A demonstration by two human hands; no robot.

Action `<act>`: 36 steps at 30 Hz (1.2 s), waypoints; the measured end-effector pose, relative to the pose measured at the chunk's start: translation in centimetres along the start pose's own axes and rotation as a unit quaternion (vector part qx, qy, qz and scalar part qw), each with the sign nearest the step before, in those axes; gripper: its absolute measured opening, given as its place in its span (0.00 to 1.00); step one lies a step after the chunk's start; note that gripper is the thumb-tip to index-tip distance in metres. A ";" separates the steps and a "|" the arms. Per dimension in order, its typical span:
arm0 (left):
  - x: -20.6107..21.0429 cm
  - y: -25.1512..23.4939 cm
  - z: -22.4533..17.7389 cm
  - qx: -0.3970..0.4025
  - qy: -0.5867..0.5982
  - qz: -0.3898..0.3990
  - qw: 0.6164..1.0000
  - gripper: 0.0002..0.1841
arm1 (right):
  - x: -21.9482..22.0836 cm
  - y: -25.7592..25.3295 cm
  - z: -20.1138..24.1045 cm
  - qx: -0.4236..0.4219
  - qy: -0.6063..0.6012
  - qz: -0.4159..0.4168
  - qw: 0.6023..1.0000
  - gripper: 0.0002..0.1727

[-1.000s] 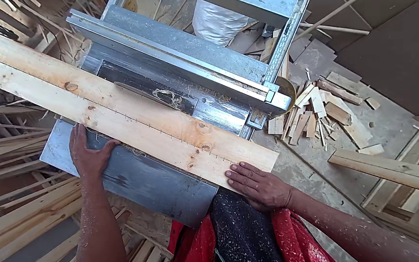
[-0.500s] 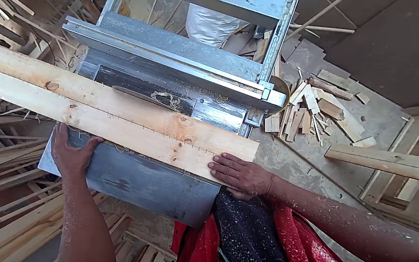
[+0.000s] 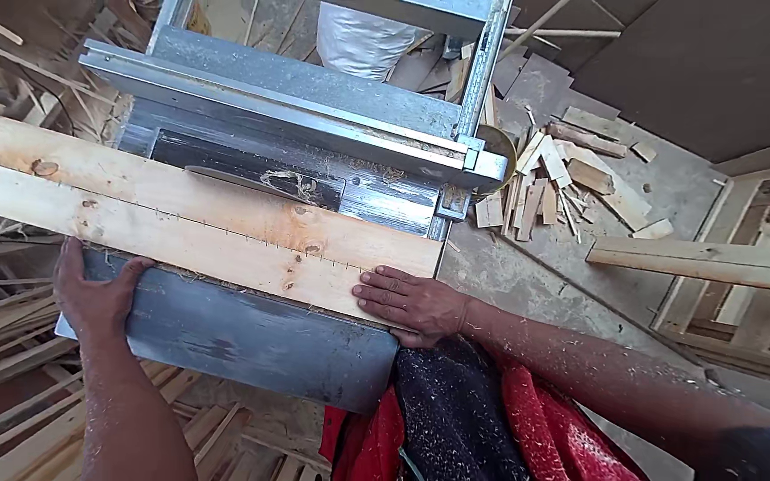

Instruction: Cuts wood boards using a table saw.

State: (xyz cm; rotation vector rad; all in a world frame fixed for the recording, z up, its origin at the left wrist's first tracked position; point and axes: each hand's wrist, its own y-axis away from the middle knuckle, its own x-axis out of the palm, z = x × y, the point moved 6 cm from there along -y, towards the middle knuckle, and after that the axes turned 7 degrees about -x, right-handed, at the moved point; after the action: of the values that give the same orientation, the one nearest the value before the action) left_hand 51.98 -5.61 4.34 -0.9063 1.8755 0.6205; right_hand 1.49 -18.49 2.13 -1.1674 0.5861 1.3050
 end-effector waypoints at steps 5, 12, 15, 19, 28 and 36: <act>-0.1 0.6 -0.8 -0.025 -0.014 -0.011 1.000 0.50 | -0.4 -0.3 0.1 0.001 -0.012 0.000 1.000 0.40; -0.3 4.3 -3.1 -0.026 0.010 -0.095 0.995 0.46 | -0.3 -0.1 0.1 -0.003 -0.001 -0.016 1.000 0.41; 0.9 7.6 -5.0 -0.067 0.006 -0.113 0.991 0.39 | 0.0 0.0 -0.2 0.000 -0.008 -0.026 1.000 0.36; 3.6 13.0 -6.9 -0.066 -0.020 -0.128 0.989 0.30 | 0.3 0.1 -0.5 0.007 -0.040 -0.018 0.999 0.32; 7.8 20.0 -11.3 -0.062 -0.080 -0.138 0.985 0.24 | 1.4 -0.1 -1.3 0.023 -0.168 0.025 0.985 0.39; 7.9 20.1 -12.3 -0.116 -0.078 -0.172 0.975 0.24 | 0.7 -0.1 -1.6 0.023 -0.176 0.040 0.983 0.37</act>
State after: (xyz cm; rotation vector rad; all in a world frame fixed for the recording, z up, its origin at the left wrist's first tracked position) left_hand 27.16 -5.15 3.57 -1.2632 1.4809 0.6830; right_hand 2.17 -19.59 0.97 -0.8543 0.4030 1.5178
